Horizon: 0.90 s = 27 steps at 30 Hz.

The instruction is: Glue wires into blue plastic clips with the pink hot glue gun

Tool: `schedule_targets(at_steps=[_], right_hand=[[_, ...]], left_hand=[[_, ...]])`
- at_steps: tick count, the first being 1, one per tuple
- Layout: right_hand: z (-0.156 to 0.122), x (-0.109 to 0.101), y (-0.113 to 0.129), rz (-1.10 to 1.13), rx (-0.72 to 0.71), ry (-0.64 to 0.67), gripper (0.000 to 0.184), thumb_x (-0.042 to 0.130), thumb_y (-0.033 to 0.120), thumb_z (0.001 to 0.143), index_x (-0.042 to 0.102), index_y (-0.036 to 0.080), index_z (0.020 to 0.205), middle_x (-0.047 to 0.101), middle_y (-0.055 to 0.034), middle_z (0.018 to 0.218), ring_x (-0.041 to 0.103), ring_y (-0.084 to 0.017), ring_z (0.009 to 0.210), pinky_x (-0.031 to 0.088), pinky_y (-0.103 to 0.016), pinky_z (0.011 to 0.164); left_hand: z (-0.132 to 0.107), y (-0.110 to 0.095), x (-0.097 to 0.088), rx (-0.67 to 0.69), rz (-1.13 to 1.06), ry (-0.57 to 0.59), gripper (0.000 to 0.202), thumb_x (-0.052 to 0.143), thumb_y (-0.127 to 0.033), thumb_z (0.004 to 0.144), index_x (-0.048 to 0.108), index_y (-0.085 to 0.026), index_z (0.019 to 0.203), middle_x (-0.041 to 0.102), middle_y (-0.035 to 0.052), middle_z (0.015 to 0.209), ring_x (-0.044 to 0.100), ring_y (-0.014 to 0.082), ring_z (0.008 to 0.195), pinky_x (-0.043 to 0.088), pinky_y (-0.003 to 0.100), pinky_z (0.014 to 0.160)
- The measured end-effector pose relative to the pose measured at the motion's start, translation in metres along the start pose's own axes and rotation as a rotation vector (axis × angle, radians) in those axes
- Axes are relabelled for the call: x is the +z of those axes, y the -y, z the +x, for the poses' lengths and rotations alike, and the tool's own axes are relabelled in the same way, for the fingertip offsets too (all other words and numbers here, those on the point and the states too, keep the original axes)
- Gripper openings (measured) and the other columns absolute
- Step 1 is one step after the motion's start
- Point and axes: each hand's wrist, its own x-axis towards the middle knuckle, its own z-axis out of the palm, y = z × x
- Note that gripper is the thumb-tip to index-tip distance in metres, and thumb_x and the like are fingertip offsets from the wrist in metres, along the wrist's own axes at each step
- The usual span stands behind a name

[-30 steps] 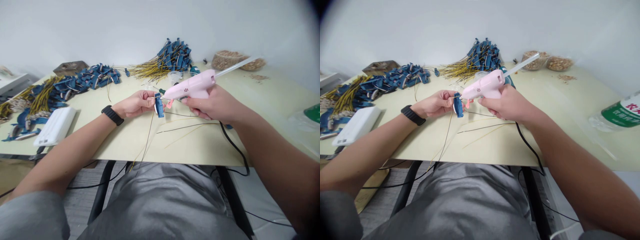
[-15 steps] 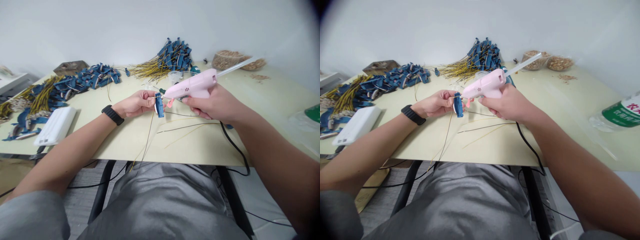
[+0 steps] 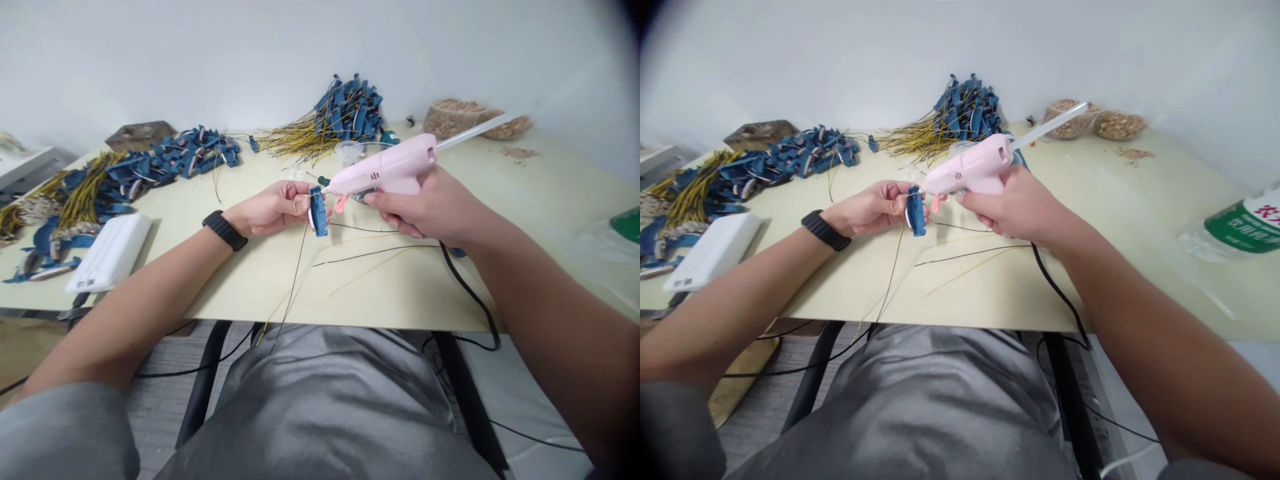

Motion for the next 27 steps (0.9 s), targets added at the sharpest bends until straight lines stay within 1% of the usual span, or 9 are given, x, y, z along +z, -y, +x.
schedule_targets(at_steps=[5, 8, 11, 13, 16, 19, 23, 25, 27], right_hand=[[0.0031, -0.0001, -0.0027, -0.004, -0.009, -0.008, 0.04, 0.085, 0.035, 0.098, 0.054, 0.026, 0.074, 0.056, -0.0016, 0.062, 0.043, -0.013, 0.052, 0.034, -0.03, 0.045], [0.0052, -0.0004, -0.0052, -0.003, -0.014, -0.013, 0.041, 0.087, 0.036, 0.096, 0.054, 0.026, 0.073, 0.056, -0.0018, 0.06, 0.043, -0.014, 0.051, 0.034, -0.03, 0.043], [0.0043, -0.0009, -0.0057, -0.012, -0.019, 0.0, 0.041, 0.086, 0.038, 0.098, 0.054, 0.026, 0.074, 0.056, -0.002, 0.061, 0.043, -0.014, 0.053, 0.036, -0.03, 0.045], [0.0032, -0.0011, -0.005, -0.017, -0.019, 0.006, 0.04, 0.084, 0.039, 0.099, 0.055, 0.026, 0.074, 0.057, -0.0024, 0.062, 0.043, -0.014, 0.054, 0.036, -0.031, 0.045], [0.0025, -0.0009, -0.0032, -0.015, -0.015, -0.002, 0.04, 0.085, 0.038, 0.098, 0.055, 0.026, 0.074, 0.057, -0.0024, 0.062, 0.042, -0.014, 0.052, 0.035, -0.031, 0.044], [0.0022, -0.0008, -0.0019, -0.017, -0.012, 0.001, 0.04, 0.087, 0.037, 0.097, 0.055, 0.026, 0.075, 0.057, -0.0021, 0.062, 0.043, -0.014, 0.051, 0.035, -0.031, 0.044], [0.0028, -0.002, -0.0044, -0.039, -0.013, 0.014, 0.044, 0.087, 0.04, 0.099, 0.054, 0.025, 0.072, 0.057, -0.0025, 0.062, 0.044, -0.013, 0.051, 0.037, -0.031, 0.045], [0.0038, -0.0028, -0.0069, -0.046, -0.019, 0.017, 0.044, 0.086, 0.04, 0.099, 0.055, 0.025, 0.071, 0.057, -0.0025, 0.061, 0.044, -0.013, 0.05, 0.036, -0.03, 0.045], [0.0045, -0.0032, -0.0081, -0.045, -0.029, 0.02, 0.043, 0.087, 0.04, 0.098, 0.056, 0.025, 0.071, 0.058, -0.0026, 0.06, 0.045, -0.013, 0.05, 0.036, -0.03, 0.044]], left_hand=[[-0.0001, 0.0001, -0.0003, -0.005, 0.015, -0.012, 0.046, 0.108, -0.046, 0.079, 0.089, -0.012, 0.103, 0.089, 0.0142, 0.109, 0.087, 0.0228, 0.096, 0.07, 0.032, 0.093], [-0.0002, 0.0007, -0.0007, 0.003, 0.018, 0.001, 0.045, 0.106, -0.046, 0.081, 0.089, -0.012, 0.105, 0.089, 0.0142, 0.111, 0.087, 0.0224, 0.098, 0.07, 0.031, 0.094], [-0.0005, 0.0009, -0.0012, 0.004, 0.01, 0.008, 0.043, 0.106, -0.044, 0.083, 0.089, -0.013, 0.109, 0.089, 0.0133, 0.11, 0.087, 0.0216, 0.098, 0.07, 0.03, 0.096], [-0.0006, 0.0005, -0.001, -0.003, 0.008, -0.013, 0.043, 0.107, -0.043, 0.08, 0.089, -0.012, 0.104, 0.089, 0.0132, 0.108, 0.087, 0.0224, 0.097, 0.07, 0.032, 0.095], [-0.0004, -0.0003, 0.0005, -0.012, 0.003, -0.051, 0.048, 0.11, -0.045, 0.075, 0.087, -0.012, 0.101, 0.089, 0.0127, 0.104, 0.087, 0.0236, 0.095, 0.07, 0.034, 0.094], [-0.0001, -0.0008, 0.0021, -0.015, 0.005, -0.076, 0.052, 0.112, -0.047, 0.071, 0.088, -0.012, 0.102, 0.087, 0.0092, 0.095, 0.085, 0.0207, 0.086, 0.07, 0.032, 0.09], [0.0001, -0.001, 0.0029, 0.003, 0.035, -0.072, 0.048, 0.11, -0.047, 0.076, 0.089, -0.014, 0.103, 0.088, 0.0078, 0.095, 0.079, 0.0151, 0.077, 0.069, 0.029, 0.087], [0.0003, -0.0013, 0.003, 0.011, 0.03, -0.051, 0.043, 0.108, -0.046, 0.079, 0.089, -0.014, 0.101, 0.088, 0.0085, 0.097, 0.08, 0.0156, 0.079, 0.069, 0.029, 0.088], [0.0005, -0.0015, 0.0033, 0.007, 0.02, -0.044, 0.044, 0.108, -0.046, 0.079, 0.089, -0.013, 0.101, 0.088, 0.0099, 0.098, 0.082, 0.0174, 0.083, 0.069, 0.029, 0.088]])
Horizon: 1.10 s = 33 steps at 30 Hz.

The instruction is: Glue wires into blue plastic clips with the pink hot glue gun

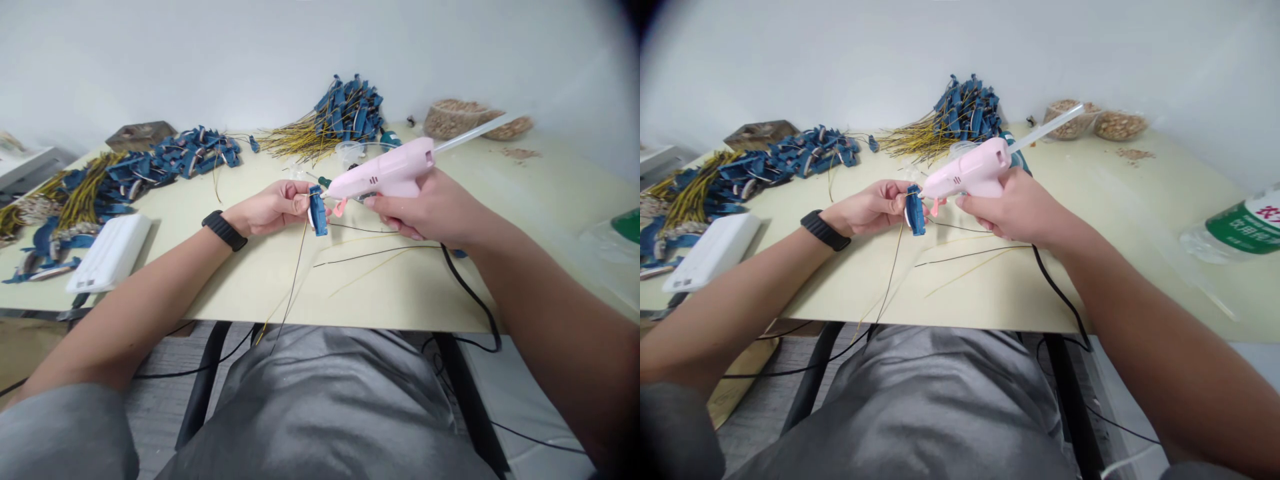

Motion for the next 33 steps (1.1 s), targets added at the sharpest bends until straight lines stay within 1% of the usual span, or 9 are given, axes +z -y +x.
schedule_targets(at_steps=[5, 9, 12, 15, 20, 24, 27, 30, 33], right_hand=[[-0.002, 0.001, 0.005, 0.019, 0.012, -0.019, 0.044, 0.089, 0.041, 0.096, 0.054, 0.026, 0.074, 0.056, -0.002, 0.062, 0.044, -0.013, 0.051, 0.036, -0.031, 0.045], [-0.003, 0.003, 0.007, 0.026, 0.005, -0.025, 0.04, 0.086, 0.037, 0.098, 0.055, 0.026, 0.075, 0.057, -0.0021, 0.063, 0.044, -0.013, 0.054, 0.036, -0.031, 0.046], [-0.003, 0.003, 0.006, 0.028, 0.016, -0.03, 0.038, 0.084, 0.034, 0.098, 0.055, 0.026, 0.075, 0.057, -0.0023, 0.064, 0.044, -0.013, 0.054, 0.035, -0.031, 0.046], [-0.003, 0.003, 0.005, 0.04, 0.025, -0.036, 0.038, 0.084, 0.035, 0.098, 0.055, 0.026, 0.075, 0.056, -0.0018, 0.063, 0.044, -0.013, 0.053, 0.034, -0.031, 0.046], [-0.004, 0.002, 0.005, 0.042, 0.019, -0.024, 0.042, 0.087, 0.038, 0.096, 0.052, 0.027, 0.077, 0.055, -0.0008, 0.061, 0.042, -0.013, 0.053, 0.034, -0.032, 0.047], [-0.003, 0.002, 0.004, 0.035, 0.012, -0.022, 0.041, 0.087, 0.04, 0.097, 0.053, 0.026, 0.078, 0.055, -0.0005, 0.061, 0.043, -0.014, 0.055, 0.034, -0.031, 0.047], [0.0, 0.002, 0.0, 0.042, 0.004, -0.031, 0.039, 0.088, 0.039, 0.095, 0.056, 0.026, 0.076, 0.057, -0.0007, 0.06, 0.044, -0.013, 0.052, 0.034, -0.031, 0.044], [0.003, 0.001, -0.004, 0.04, 0.002, -0.046, 0.038, 0.086, 0.039, 0.095, 0.058, 0.025, 0.074, 0.058, -0.0013, 0.061, 0.045, -0.013, 0.05, 0.034, -0.032, 0.042], [0.004, 0.001, -0.004, 0.03, -0.002, -0.045, 0.04, 0.086, 0.04, 0.096, 0.057, 0.025, 0.073, 0.057, -0.0018, 0.061, 0.046, -0.014, 0.05, 0.034, -0.032, 0.043]], left_hand=[[0.0, 0.0, 0.001, -0.031, -0.005, -0.042, 0.052, 0.111, -0.045, 0.073, 0.088, -0.011, 0.106, 0.088, 0.0107, 0.098, 0.085, 0.0201, 0.086, 0.07, 0.032, 0.09], [-0.001, 0.0, -0.001, -0.03, -0.023, -0.023, 0.053, 0.111, -0.045, 0.073, 0.088, -0.011, 0.107, 0.089, 0.0124, 0.102, 0.087, 0.0235, 0.094, 0.07, 0.034, 0.095], [-0.001, 0.001, -0.002, -0.022, -0.009, 0.002, 0.052, 0.11, -0.045, 0.076, 0.089, -0.011, 0.11, 0.089, 0.0133, 0.105, 0.087, 0.0228, 0.095, 0.07, 0.032, 0.095], [-0.001, 0.002, -0.003, -0.006, -0.002, 0.028, 0.05, 0.108, -0.045, 0.079, 0.09, -0.011, 0.111, 0.09, 0.014, 0.109, 0.087, 0.0224, 0.097, 0.07, 0.032, 0.095], [-0.001, 0.002, -0.003, -0.018, -0.011, -0.005, 0.048, 0.11, -0.045, 0.076, 0.088, -0.012, 0.103, 0.089, 0.0144, 0.106, 0.087, 0.0244, 0.097, 0.07, 0.033, 0.094], [0.0, 0.001, -0.003, -0.017, -0.02, 0.004, 0.051, 0.111, -0.044, 0.075, 0.089, -0.01, 0.106, 0.089, 0.0144, 0.105, 0.087, 0.0235, 0.096, 0.07, 0.033, 0.094], [0.0, 0.0, -0.002, -0.023, -0.017, 0.017, 0.051, 0.11, -0.043, 0.077, 0.089, -0.011, 0.111, 0.09, 0.0139, 0.106, 0.087, 0.0221, 0.095, 0.07, 0.031, 0.094], [0.0, 0.0, -0.001, -0.022, -0.007, 0.019, 0.052, 0.11, -0.044, 0.077, 0.089, -0.011, 0.111, 0.089, 0.0134, 0.104, 0.086, 0.0217, 0.093, 0.07, 0.03, 0.092], [0.0, 0.0, -0.001, -0.018, -0.003, 0.022, 0.05, 0.11, -0.045, 0.077, 0.09, -0.011, 0.109, 0.089, 0.0129, 0.103, 0.086, 0.0214, 0.092, 0.07, 0.029, 0.091]])
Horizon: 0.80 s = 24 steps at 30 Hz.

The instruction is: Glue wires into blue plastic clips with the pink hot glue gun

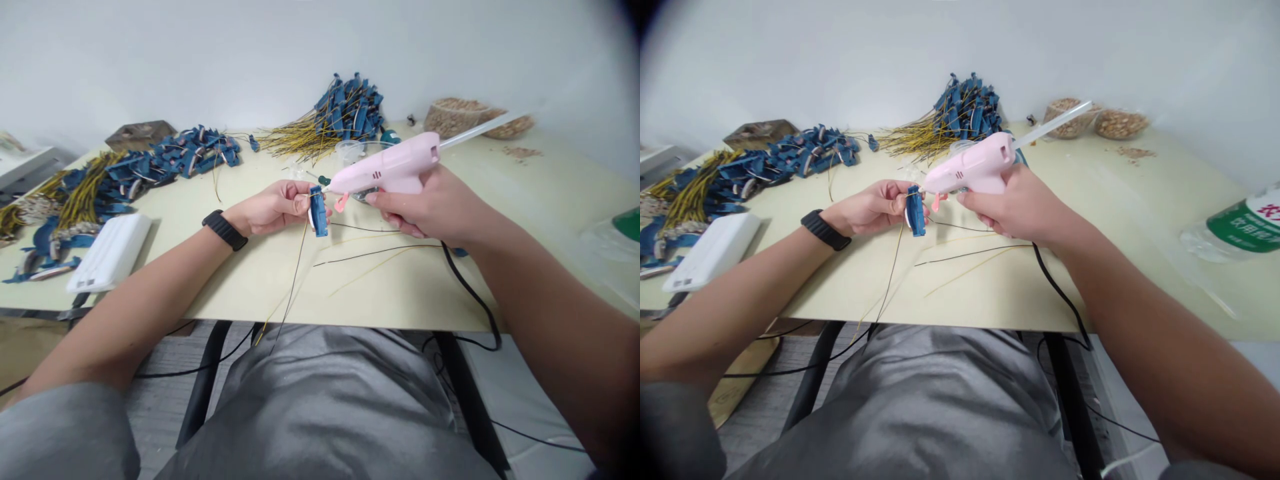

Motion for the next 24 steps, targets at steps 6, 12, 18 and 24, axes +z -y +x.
schedule_targets(at_steps=[6, 12, 18, 24], right_hand=[[-0.0008, 0.0003, 0.0024, 0.009, 0.002, 0.018, 0.04, 0.088, 0.04, 0.097, 0.058, 0.026, 0.076, 0.059, -0.0023, 0.062, 0.045, -0.014, 0.049, 0.033, -0.033, 0.043], [-0.0011, 0.0008, 0.0026, 0.012, 0.004, 0.019, 0.037, 0.085, 0.035, 0.099, 0.058, 0.025, 0.076, 0.058, -0.0021, 0.062, 0.045, -0.013, 0.048, 0.033, -0.032, 0.043], [-0.0028, -0.0002, 0.0037, -0.008, -0.001, 0.019, 0.039, 0.086, 0.038, 0.099, 0.057, 0.026, 0.076, 0.058, -0.0028, 0.062, 0.044, -0.013, 0.05, 0.034, -0.032, 0.043], [-0.0014, -0.0007, 0.0021, -0.026, -0.016, 0.036, 0.04, 0.083, 0.036, 0.101, 0.057, 0.025, 0.073, 0.057, -0.0026, 0.061, 0.045, -0.013, 0.05, 0.034, -0.032, 0.045]], left_hand=[[0.0, 0.0027, -0.0036, 0.014, -0.004, 0.052, 0.044, 0.106, -0.044, 0.083, 0.09, -0.013, 0.11, 0.089, 0.0116, 0.106, 0.085, 0.0195, 0.094, 0.07, 0.029, 0.093], [-0.0005, 0.0018, -0.0046, 0.012, -0.01, 0.059, 0.043, 0.105, -0.041, 0.084, 0.091, -0.012, 0.113, 0.089, 0.0111, 0.105, 0.085, 0.0181, 0.093, 0.07, 0.028, 0.094], [0.0007, 0.001, -0.0034, 0.0, -0.01, 0.021, 0.049, 0.109, -0.043, 0.079, 0.09, -0.011, 0.11, 0.088, 0.0118, 0.102, 0.086, 0.0205, 0.092, 0.07, 0.03, 0.093], [-0.0008, 0.0011, -0.0024, 0.007, -0.001, -0.006, 0.048, 0.109, -0.044, 0.077, 0.088, -0.012, 0.105, 0.085, 0.0096, 0.095, 0.086, 0.0226, 0.095, 0.07, 0.033, 0.095]])
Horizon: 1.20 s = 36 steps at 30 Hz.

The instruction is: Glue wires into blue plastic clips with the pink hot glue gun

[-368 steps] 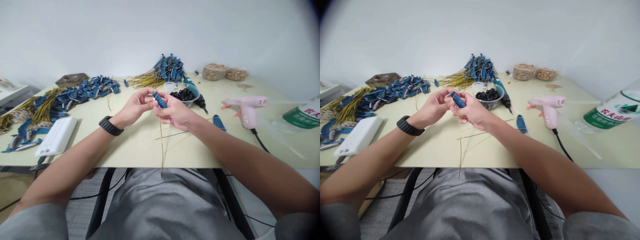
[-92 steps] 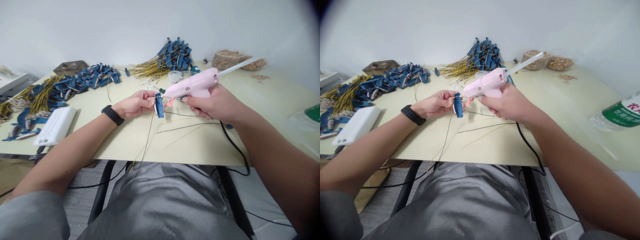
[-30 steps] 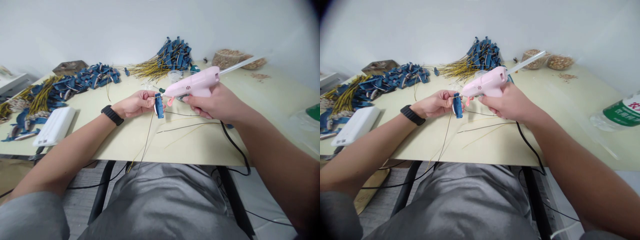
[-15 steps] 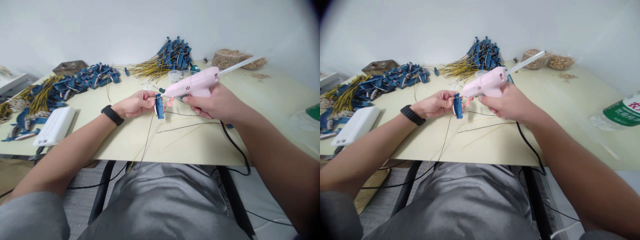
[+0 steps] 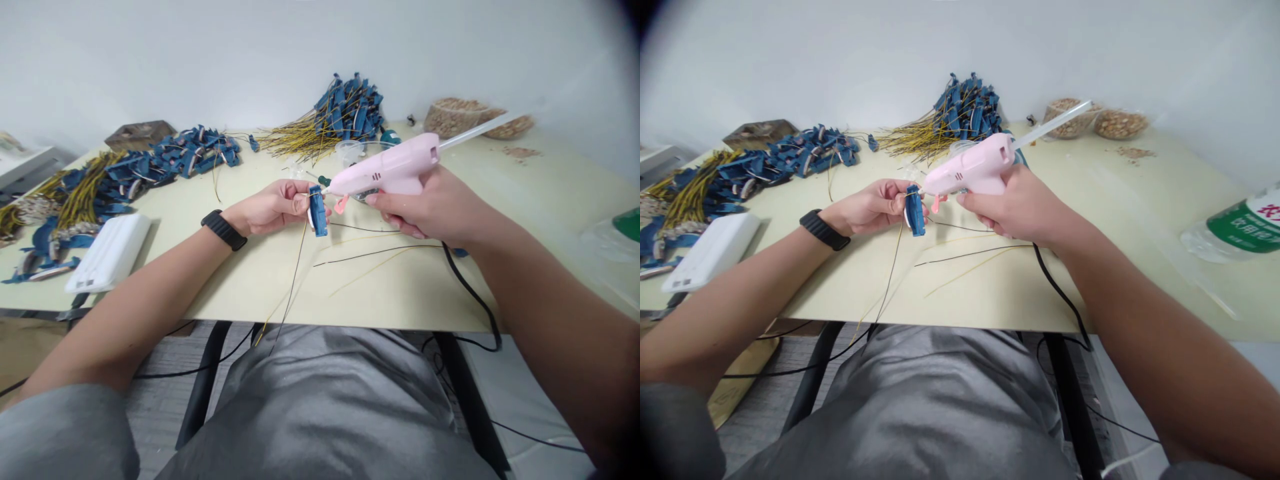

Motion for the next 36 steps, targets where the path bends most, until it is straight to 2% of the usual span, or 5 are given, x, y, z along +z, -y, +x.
schedule_targets(at_steps=[8, 15, 22, 28, 36], right_hand=[[0.0002, 0.0001, 0.0013, 0.005, 0.037, -0.009, 0.045, 0.091, 0.037, 0.095, 0.054, 0.025, 0.072, 0.057, -0.0023, 0.059, 0.046, -0.014, 0.05, 0.036, -0.032, 0.045], [-0.0011, 0.0012, 0.0038, 0.02, 0.027, -0.023, 0.038, 0.087, 0.034, 0.096, 0.056, 0.025, 0.074, 0.057, -0.0011, 0.059, 0.045, -0.014, 0.05, 0.035, -0.032, 0.043], [-0.0028, 0.0014, 0.0045, 0.015, 0.02, -0.007, 0.045, 0.089, 0.044, 0.096, 0.055, 0.027, 0.073, 0.057, -0.0021, 0.06, 0.045, -0.014, 0.052, 0.036, -0.032, 0.043], [-0.0025, 0.0005, 0.0038, 0.053, 0.006, -0.005, 0.04, 0.092, 0.041, 0.094, 0.059, 0.027, 0.075, 0.059, -0.0018, 0.06, 0.045, -0.013, 0.049, 0.035, -0.031, 0.04], [-0.0019, -0.0027, 0.002, 0.087, -0.016, 0.015, 0.025, 0.087, 0.041, 0.097, 0.071, 0.025, 0.087, 0.065, -0.0014, 0.063, 0.043, -0.013, 0.043, 0.032, -0.032, 0.039]], left_hand=[[-0.0002, -0.0011, 0.0023, 0.006, 0.027, -0.029, 0.047, 0.11, -0.044, 0.076, 0.087, -0.012, 0.102, 0.078, 0.0022, 0.081, 0.073, 0.012, 0.072, 0.068, 0.028, 0.088], [-0.0003, -0.0001, 0.0004, 0.008, 0.001, 0.025, 0.047, 0.108, -0.045, 0.079, 0.089, -0.012, 0.108, 0.087, 0.0098, 0.099, 0.085, 0.0202, 0.094, 0.07, 0.031, 0.093], [0.001, -0.0006, 0.0014, -0.013, 0.018, 0.015, 0.045, 0.109, -0.046, 0.078, 0.089, -0.014, 0.103, 0.088, 0.0097, 0.095, 0.083, 0.0178, 0.083, 0.07, 0.028, 0.087], [0.0002, -0.0032, 0.0041, -0.025, 0.027, -0.03, 0.055, 0.112, -0.049, 0.07, 0.088, -0.011, 0.101, 0.088, 0.0103, 0.095, 0.084, 0.0197, 0.083, 0.07, 0.03, 0.087], [-0.0002, -0.0003, -0.0005, -0.002, 0.001, 0.028, 0.044, 0.108, -0.043, 0.08, 0.088, -0.012, 0.105, 0.09, 0.0127, 0.104, 0.087, 0.0203, 0.092, 0.07, 0.03, 0.094]])
